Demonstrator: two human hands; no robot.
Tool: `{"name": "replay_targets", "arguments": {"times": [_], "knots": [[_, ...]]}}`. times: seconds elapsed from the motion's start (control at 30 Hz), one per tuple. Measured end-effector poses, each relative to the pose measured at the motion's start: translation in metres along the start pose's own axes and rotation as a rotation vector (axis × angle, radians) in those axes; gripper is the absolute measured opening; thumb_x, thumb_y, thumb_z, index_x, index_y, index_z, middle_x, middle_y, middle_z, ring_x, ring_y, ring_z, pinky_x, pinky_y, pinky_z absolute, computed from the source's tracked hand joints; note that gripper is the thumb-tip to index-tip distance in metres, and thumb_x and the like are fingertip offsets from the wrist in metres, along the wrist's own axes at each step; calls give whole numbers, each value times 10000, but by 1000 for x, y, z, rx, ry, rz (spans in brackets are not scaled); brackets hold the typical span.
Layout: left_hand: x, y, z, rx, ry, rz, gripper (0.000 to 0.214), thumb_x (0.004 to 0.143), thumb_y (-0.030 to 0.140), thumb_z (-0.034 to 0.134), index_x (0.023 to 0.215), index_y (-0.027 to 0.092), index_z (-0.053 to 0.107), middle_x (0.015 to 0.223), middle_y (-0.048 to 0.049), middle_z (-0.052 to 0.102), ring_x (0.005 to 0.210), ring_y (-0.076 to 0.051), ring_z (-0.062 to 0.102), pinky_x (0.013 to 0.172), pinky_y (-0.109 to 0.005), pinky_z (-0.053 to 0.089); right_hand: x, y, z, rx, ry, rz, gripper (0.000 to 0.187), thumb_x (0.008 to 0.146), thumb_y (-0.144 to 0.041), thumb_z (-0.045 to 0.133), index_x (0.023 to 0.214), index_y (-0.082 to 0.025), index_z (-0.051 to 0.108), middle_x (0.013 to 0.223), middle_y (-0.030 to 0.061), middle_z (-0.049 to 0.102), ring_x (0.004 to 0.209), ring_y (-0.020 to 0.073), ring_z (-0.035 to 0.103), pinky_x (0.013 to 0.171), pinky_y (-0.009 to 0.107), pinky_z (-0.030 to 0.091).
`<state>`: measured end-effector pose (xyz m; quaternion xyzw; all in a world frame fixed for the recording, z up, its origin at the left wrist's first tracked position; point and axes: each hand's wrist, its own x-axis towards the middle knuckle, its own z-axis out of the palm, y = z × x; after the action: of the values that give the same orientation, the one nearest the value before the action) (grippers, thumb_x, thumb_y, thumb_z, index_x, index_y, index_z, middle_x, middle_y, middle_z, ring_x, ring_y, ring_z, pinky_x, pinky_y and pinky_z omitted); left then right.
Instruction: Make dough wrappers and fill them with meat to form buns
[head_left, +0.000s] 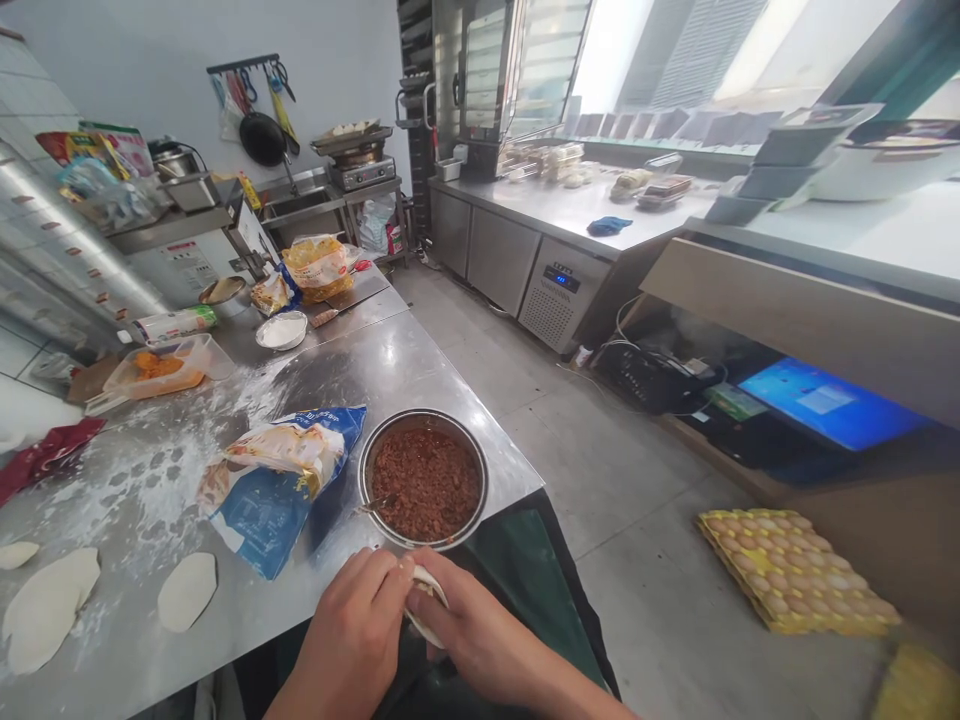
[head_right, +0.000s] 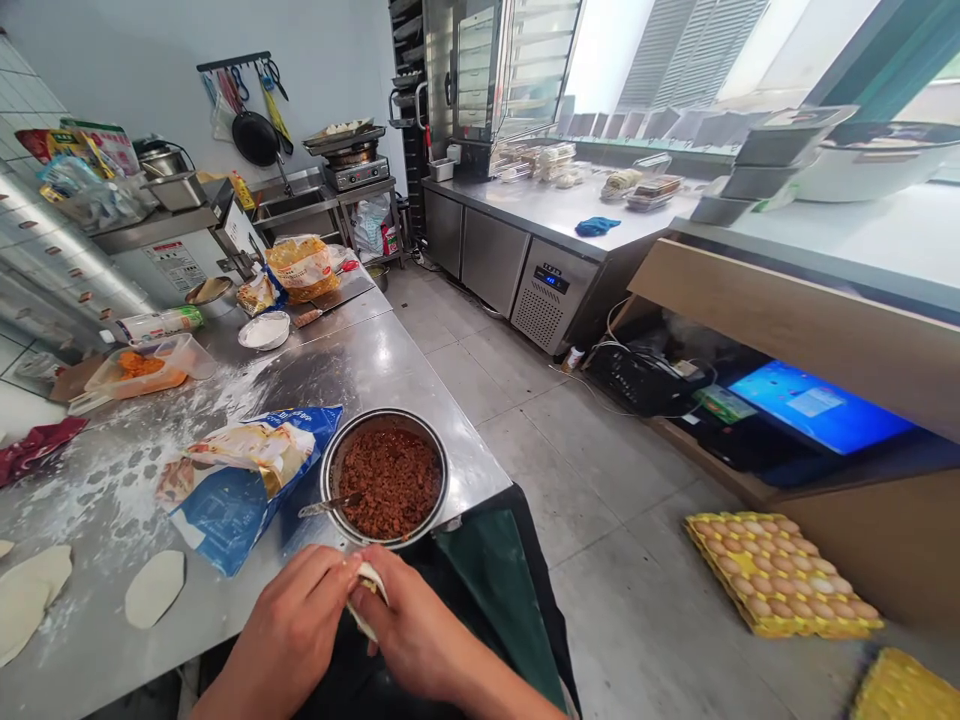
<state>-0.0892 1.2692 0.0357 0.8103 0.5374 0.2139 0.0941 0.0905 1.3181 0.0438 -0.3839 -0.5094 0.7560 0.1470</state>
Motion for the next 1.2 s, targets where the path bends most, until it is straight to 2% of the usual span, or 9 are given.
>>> {"name": "replay_targets", "arguments": {"times": [0.1,0.27,0.4,0.47,0.57,0.7,0.87,1.0,1.2], "knots": [[0,1,1,18,32,10,165,950,62,538,892,212,575,824,-35,625,776,-205,610,717,-372,515,-1,-1,-2,52,4,71,342,1016,-561,507,1065,-225,544,764,-46,529,601,118,496,551,249,428],[0,2,2,46,-62,47,312,946,44,504,1213,178,592,920,-55,667,819,-209,633,731,-366,542,-5,-9,-4,-63,-8,-23,308,1005,-541,541,964,-235,555,859,-4,598,670,136,499,594,265,418],[2,5,1,20,4,79,163,937,50,515,954,196,587,824,-44,631,763,-211,618,702,-376,523,-9,-14,-7,-87,4,49,250,1011,-476,519,941,-241,570,734,-24,556,681,162,486,648,292,411],[3,8,0,21,23,98,187,939,48,499,1015,187,599,852,-54,653,771,-209,623,702,-368,523,-8,-15,-9,-115,16,-2,215,988,-439,551,946,-234,602,794,-6,595,756,182,519,727,313,445],[3,8,-3,22,-45,100,296,944,45,489,1191,170,594,907,-60,677,786,-204,626,685,-350,526,-8,-15,-15,-128,-20,-100,193,928,-405,642,989,-222,642,938,18,628,886,199,543,829,327,472],[3,6,-7,-3,-2,31,173,939,44,527,957,203,594,838,-39,635,785,-205,619,709,-362,520,-10,-11,-20,98,-100,70,385,950,-472,620,1230,-209,592,916,-6,594,744,141,529,685,289,462],[3,5,-6,5,9,20,232,962,76,542,1160,181,600,938,-60,665,849,-203,635,750,-355,534,-13,-8,-12,257,-103,-80,394,1006,-545,551,1223,-217,566,1083,36,590,1019,201,588,874,350,534],[2,7,-4,10,39,22,160,947,54,543,909,206,574,830,-36,611,794,-202,607,728,-363,512,-12,-8,-4,233,-48,-28,360,1019,-544,524,1183,-223,525,968,5,571,876,172,561,742,308,505],[4,8,-3,31,-18,36,273,933,27,531,1156,171,595,922,-51,649,832,-205,622,735,-360,536,-14,-12,-6,-29,-22,13,342,1049,-549,434,1099,-220,512,900,-12,530,752,140,520,720,306,467]]}}
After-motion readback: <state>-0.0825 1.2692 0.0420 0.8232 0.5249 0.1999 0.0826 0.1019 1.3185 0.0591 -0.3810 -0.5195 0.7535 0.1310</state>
